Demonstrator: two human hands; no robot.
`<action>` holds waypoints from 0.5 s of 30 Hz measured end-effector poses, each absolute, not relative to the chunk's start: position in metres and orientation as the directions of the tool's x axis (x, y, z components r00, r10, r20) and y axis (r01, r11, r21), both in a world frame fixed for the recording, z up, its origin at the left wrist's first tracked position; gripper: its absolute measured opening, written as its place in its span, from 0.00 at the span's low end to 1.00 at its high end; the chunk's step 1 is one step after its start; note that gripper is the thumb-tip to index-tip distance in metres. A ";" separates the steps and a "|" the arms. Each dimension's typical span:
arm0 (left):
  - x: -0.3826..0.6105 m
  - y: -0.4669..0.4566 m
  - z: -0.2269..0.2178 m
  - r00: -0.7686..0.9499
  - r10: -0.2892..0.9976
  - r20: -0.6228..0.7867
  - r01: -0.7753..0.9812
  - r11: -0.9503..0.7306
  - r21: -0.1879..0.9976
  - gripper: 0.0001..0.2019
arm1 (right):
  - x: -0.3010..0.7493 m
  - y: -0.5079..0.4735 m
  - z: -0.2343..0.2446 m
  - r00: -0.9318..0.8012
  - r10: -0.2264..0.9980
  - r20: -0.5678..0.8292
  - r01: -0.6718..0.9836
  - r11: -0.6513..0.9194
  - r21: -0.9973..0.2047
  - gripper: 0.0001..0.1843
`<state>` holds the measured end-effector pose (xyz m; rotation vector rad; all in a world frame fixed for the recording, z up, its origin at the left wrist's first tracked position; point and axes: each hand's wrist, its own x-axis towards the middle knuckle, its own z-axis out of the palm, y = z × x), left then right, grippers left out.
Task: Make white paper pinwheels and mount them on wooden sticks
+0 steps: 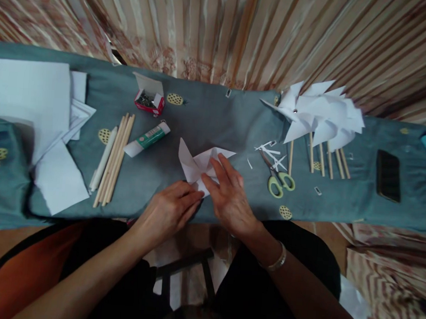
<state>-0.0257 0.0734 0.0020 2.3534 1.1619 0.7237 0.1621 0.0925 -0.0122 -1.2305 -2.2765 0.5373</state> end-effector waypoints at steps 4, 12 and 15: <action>-0.023 0.072 0.004 0.521 0.808 0.276 0.653 -0.585 0.481 0.10 | 0.161 0.093 -0.017 -0.483 0.825 0.292 0.684 0.564 -0.462 0.27; -0.022 0.079 0.011 0.516 0.785 0.343 0.674 -0.619 0.403 0.12 | 0.159 0.092 -0.015 -0.535 0.789 0.302 0.758 0.606 -0.243 0.22; -0.030 0.088 0.018 0.435 0.799 0.415 0.681 -0.594 0.429 0.15 | 0.159 0.093 -0.015 -0.536 0.785 0.311 0.759 0.609 -0.229 0.22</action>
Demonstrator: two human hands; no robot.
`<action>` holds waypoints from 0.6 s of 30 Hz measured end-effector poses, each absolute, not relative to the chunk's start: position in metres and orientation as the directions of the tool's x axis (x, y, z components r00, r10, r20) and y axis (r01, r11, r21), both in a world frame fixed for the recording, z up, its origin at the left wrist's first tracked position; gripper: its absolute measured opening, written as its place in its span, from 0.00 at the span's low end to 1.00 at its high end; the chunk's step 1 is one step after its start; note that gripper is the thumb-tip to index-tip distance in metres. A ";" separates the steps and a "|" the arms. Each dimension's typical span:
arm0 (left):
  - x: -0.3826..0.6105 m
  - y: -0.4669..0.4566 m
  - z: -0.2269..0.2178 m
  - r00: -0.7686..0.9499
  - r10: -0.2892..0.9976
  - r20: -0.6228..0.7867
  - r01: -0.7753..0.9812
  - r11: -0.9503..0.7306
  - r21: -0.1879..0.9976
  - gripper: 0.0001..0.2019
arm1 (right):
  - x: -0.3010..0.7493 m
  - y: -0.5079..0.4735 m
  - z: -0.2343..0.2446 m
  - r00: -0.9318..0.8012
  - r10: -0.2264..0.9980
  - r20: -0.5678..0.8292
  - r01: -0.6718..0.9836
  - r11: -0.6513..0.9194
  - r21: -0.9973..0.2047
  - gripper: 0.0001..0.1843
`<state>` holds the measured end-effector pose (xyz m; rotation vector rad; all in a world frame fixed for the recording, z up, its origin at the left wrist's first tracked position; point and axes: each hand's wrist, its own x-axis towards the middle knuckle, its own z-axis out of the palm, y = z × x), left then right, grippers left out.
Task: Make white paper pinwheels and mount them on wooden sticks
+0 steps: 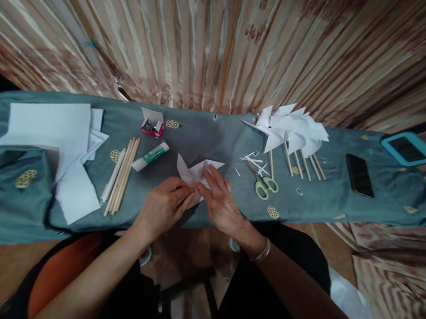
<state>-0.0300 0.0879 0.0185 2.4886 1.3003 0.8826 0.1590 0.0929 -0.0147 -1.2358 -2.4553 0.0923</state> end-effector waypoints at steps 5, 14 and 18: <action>-0.040 0.106 0.027 0.256 0.877 0.406 0.689 -0.460 0.560 0.13 | 0.158 0.093 -0.015 -0.501 0.820 0.277 0.781 0.566 -0.264 0.22; -0.035 0.125 0.041 0.046 0.910 0.412 0.611 -0.352 0.709 0.11 | 0.156 0.098 0.003 -0.511 0.851 0.123 0.814 0.525 -0.250 0.26; -0.031 0.125 0.042 -0.005 0.902 0.432 0.572 -0.352 0.741 0.10 | 0.155 0.099 0.008 -0.527 0.843 0.110 0.810 0.537 -0.237 0.25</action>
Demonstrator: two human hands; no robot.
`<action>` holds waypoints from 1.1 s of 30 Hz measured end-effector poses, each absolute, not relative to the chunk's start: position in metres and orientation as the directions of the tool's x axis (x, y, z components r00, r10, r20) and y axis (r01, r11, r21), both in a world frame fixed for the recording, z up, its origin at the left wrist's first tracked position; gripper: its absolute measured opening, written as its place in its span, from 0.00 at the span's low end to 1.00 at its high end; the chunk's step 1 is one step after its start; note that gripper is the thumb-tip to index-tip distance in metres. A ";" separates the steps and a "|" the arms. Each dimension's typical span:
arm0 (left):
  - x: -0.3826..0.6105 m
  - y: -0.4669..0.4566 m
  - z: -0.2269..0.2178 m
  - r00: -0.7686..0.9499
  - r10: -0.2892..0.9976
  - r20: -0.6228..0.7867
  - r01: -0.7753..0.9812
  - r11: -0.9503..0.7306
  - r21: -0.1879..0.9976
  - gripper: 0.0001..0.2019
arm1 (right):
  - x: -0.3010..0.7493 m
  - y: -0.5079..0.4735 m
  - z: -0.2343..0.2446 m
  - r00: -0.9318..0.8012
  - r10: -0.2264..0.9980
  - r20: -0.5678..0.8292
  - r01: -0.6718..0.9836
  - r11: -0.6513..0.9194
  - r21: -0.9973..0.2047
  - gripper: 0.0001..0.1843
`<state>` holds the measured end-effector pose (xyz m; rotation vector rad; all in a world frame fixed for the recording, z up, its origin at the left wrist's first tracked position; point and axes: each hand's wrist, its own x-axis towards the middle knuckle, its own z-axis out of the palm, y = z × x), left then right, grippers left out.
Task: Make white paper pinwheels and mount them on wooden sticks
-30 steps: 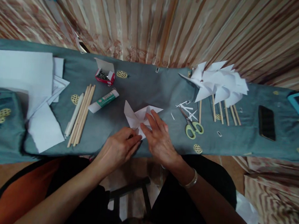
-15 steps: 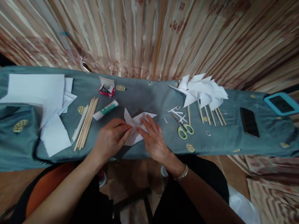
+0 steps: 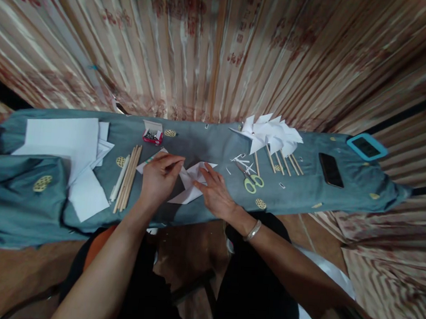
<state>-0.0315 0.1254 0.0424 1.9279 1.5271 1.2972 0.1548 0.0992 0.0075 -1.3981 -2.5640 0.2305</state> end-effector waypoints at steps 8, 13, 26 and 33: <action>-0.029 0.126 0.029 0.070 0.917 0.392 0.574 -0.358 0.736 0.12 | 0.150 0.093 0.000 -0.462 0.872 0.162 0.831 0.489 -0.264 0.24; -0.031 0.130 0.018 0.158 0.912 0.378 0.666 -0.381 0.641 0.19 | 0.149 0.094 -0.003 -0.469 0.859 0.203 0.821 0.509 -0.257 0.23; -0.017 0.122 0.019 0.177 0.946 0.272 0.742 -0.310 0.594 0.22 | 0.151 0.096 0.000 -0.474 0.846 0.242 0.794 0.530 -0.298 0.21; -0.018 0.118 0.016 0.240 0.930 0.277 0.742 -0.360 0.566 0.25 | 0.150 0.098 -0.001 -0.431 0.878 0.209 0.784 0.479 -0.395 0.20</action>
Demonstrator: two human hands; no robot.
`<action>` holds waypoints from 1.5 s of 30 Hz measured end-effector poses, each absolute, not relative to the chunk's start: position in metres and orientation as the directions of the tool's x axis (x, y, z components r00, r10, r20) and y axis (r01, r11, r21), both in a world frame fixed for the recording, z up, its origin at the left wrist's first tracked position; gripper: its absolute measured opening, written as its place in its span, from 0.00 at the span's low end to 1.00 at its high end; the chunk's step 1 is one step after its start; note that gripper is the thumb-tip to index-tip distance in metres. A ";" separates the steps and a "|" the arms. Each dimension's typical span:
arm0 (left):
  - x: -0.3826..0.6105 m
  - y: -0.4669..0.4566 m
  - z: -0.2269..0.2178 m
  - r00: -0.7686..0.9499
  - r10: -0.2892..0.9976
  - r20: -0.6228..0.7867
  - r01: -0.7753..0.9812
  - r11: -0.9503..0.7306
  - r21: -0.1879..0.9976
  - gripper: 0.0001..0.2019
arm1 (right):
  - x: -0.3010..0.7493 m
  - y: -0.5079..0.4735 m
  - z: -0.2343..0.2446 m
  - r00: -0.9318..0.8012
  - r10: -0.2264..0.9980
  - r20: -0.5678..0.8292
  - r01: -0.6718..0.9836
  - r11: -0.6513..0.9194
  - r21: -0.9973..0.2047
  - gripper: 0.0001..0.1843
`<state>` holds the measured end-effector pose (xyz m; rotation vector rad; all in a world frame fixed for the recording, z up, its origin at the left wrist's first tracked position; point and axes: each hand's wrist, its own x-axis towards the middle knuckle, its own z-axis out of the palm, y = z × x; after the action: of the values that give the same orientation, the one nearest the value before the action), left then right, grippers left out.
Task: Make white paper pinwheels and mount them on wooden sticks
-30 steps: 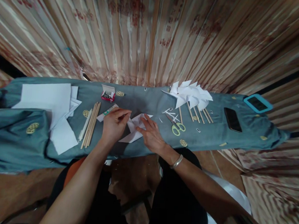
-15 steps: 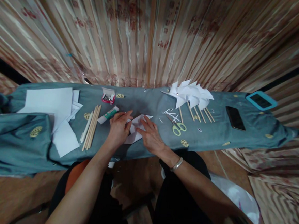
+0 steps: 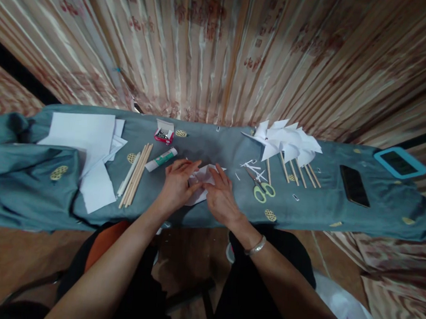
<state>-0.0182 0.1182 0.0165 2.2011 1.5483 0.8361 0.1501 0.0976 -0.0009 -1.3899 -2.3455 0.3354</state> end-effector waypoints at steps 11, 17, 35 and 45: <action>-0.020 0.119 0.021 0.217 0.934 0.284 0.764 -0.344 0.546 0.25 | 0.159 0.110 -0.006 -0.280 0.921 0.270 0.740 0.386 -0.551 0.16; -0.032 0.124 0.025 0.126 0.925 0.359 0.729 -0.332 0.599 0.23 | 0.166 0.103 -0.002 -0.350 0.889 0.297 0.758 0.455 -0.468 0.20; -0.043 0.130 0.033 -0.026 0.905 0.425 0.689 -0.292 0.664 0.20 | 0.158 0.101 -0.012 -0.399 0.888 0.229 0.775 0.460 -0.434 0.21; -0.047 0.127 0.037 -0.039 0.903 0.428 0.685 -0.288 0.669 0.19 | 0.156 0.098 -0.013 -0.362 0.879 0.310 0.771 0.469 -0.431 0.21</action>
<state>-0.0473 0.1272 0.0368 1.9808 1.6945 1.2332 0.1557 0.0985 -0.0127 -1.3694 -2.2226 0.2890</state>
